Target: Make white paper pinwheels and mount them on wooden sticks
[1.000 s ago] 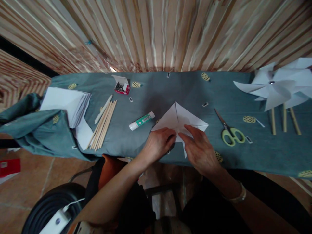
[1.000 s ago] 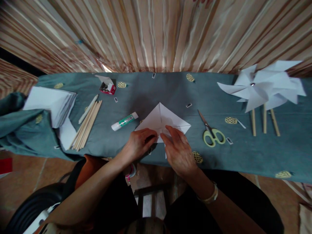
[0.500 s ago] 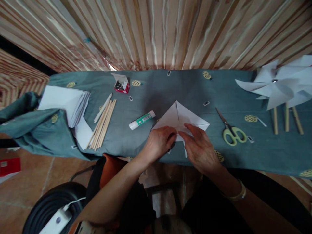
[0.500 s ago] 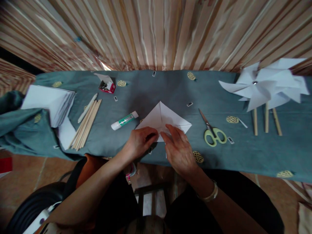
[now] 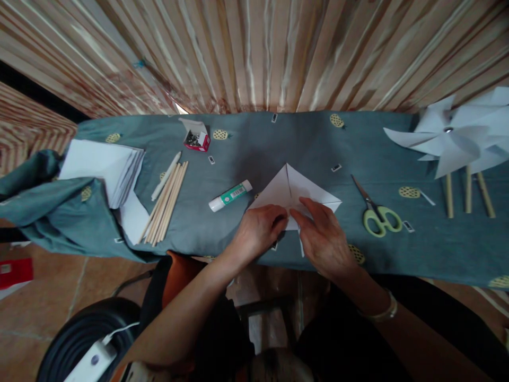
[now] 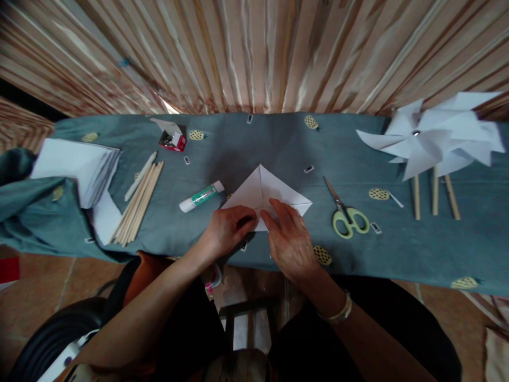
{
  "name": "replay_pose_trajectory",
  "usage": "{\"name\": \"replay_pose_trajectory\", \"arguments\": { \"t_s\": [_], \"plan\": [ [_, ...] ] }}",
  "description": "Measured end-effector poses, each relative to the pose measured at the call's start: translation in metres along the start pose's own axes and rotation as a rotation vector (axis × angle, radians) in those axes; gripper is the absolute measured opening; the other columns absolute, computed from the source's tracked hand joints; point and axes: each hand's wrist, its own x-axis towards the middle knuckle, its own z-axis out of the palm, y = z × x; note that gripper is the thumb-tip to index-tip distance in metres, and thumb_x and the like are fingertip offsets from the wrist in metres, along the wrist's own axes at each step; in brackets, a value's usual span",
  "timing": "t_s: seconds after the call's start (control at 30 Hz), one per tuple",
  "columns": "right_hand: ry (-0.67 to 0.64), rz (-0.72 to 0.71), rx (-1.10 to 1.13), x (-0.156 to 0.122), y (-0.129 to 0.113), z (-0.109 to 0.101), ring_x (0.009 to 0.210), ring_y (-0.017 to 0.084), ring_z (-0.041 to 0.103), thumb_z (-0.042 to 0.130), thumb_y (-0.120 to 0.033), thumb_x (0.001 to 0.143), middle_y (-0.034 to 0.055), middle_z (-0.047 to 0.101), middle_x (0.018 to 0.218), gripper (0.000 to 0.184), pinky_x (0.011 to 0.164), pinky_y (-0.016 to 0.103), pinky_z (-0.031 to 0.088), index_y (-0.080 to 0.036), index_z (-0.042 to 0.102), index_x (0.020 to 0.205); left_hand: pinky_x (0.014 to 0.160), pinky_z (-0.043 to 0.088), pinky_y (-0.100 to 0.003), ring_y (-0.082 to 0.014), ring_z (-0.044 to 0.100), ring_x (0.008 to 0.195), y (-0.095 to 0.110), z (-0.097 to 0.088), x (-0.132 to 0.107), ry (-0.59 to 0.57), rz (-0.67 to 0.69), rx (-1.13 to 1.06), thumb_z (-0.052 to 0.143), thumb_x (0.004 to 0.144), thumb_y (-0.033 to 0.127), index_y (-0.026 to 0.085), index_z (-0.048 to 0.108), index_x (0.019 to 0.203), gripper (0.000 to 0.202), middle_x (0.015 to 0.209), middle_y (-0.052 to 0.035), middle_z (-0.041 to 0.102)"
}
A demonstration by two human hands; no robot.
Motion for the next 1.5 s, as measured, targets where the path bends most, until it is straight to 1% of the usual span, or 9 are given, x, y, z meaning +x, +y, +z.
{"name": "replay_pose_trajectory", "arguments": {
  "t_s": [0.33,0.5,0.7,0.87,1.0,1.13,1.23,1.37,1.5],
  "plan": [
    [-0.019,-0.019,-0.089,0.0,0.001,0.008,0.13,0.034,0.047,0.044,-0.006,0.09,0.0211,0.052,0.14,0.042,0.105,0.054,0.045,-0.012,0.058,0.129,0.076,0.052,-0.028,-0.0163,0.067,0.08,-0.001,0.001,-0.002,-0.001,0.019,0.017,0.051,0.095,0.021,0.017,0.068,0.094,0.018,0.088,-0.0042,0.071],
    [-0.019,-0.03,-0.117,0.002,0.0,0.009,0.127,0.035,0.048,0.044,-0.006,0.089,0.0213,0.053,0.14,0.041,0.101,0.054,0.047,-0.012,0.06,0.127,0.078,0.054,-0.033,-0.0207,0.065,0.089,0.002,0.001,-0.011,0.07,0.178,0.142,0.055,0.096,0.035,0.015,0.069,0.104,0.026,0.101,-0.0097,0.067],
    [-0.021,-0.016,-0.051,0.003,0.0,0.01,0.13,0.032,0.049,0.042,-0.005,0.089,0.0185,0.055,0.139,0.045,0.107,0.053,0.044,-0.015,0.059,0.129,0.079,0.053,-0.034,-0.0206,0.059,0.089,0.002,0.003,-0.015,0.118,0.314,0.307,0.056,0.094,0.022,0.015,0.069,0.102,0.017,0.097,-0.0082,0.066],
    [0.019,-0.008,0.037,0.006,0.008,-0.006,0.135,0.031,0.048,0.039,-0.008,0.091,0.0165,0.052,0.143,0.048,0.108,0.053,0.044,-0.019,0.055,0.136,0.074,0.052,-0.033,-0.02,0.057,0.085,-0.001,0.007,-0.015,0.171,0.37,0.34,0.052,0.097,0.023,0.014,0.069,0.098,0.019,0.092,-0.0077,0.066],
    [0.105,0.129,0.013,0.015,0.028,-0.021,0.135,0.032,0.049,0.042,-0.019,0.096,0.0142,0.054,0.144,0.051,0.108,0.055,0.044,-0.021,0.044,0.147,0.075,0.051,-0.034,-0.0201,0.058,0.087,-0.002,0.007,-0.016,0.145,0.359,0.353,0.053,0.097,0.024,0.015,0.069,0.1,0.019,0.094,-0.008,0.066],
    [0.06,0.199,-0.032,0.024,0.05,-0.028,0.121,0.036,0.06,0.043,-0.032,0.096,0.0182,0.066,0.127,0.046,0.103,0.058,0.047,-0.013,0.056,0.136,0.076,0.05,-0.034,-0.0205,0.058,0.088,-0.002,0.004,-0.017,0.129,0.36,0.371,0.053,0.097,0.023,0.016,0.069,0.102,0.018,0.095,-0.0077,0.067],
    [0.026,0.297,0.021,0.025,0.06,-0.034,0.1,0.032,0.069,0.05,-0.036,0.092,0.0144,0.074,0.109,0.041,0.092,0.052,0.054,-0.016,0.065,0.125,0.077,0.05,-0.035,-0.0211,0.059,0.09,-0.003,0.0,-0.017,0.141,0.384,0.392,0.052,0.097,0.02,0.016,0.069,0.103,0.019,0.097,-0.0079,0.068],
    [-0.027,0.531,0.228,0.02,0.063,-0.042,0.066,0.023,0.068,0.064,-0.038,0.081,0.0063,0.076,0.086,0.035,0.069,0.041,0.057,-0.021,0.071,0.111,0.081,0.05,-0.036,-0.0219,0.059,0.094,-0.007,-0.006,-0.018,0.172,0.406,0.419,0.051,0.096,0.017,0.016,0.068,0.104,0.019,0.1,-0.0083,0.068],
    [-0.055,0.667,0.566,0.007,0.057,-0.044,0.063,0.02,0.068,0.071,-0.042,0.072,0.0024,0.074,0.072,0.036,0.06,0.034,0.054,-0.021,0.07,0.101,0.089,0.05,-0.04,-0.0244,0.059,0.102,-0.011,-0.015,-0.016,0.227,0.416,0.43,0.051,0.094,0.012,0.015,0.069,0.103,0.02,0.108,-0.0094,0.068]
  ]
}}
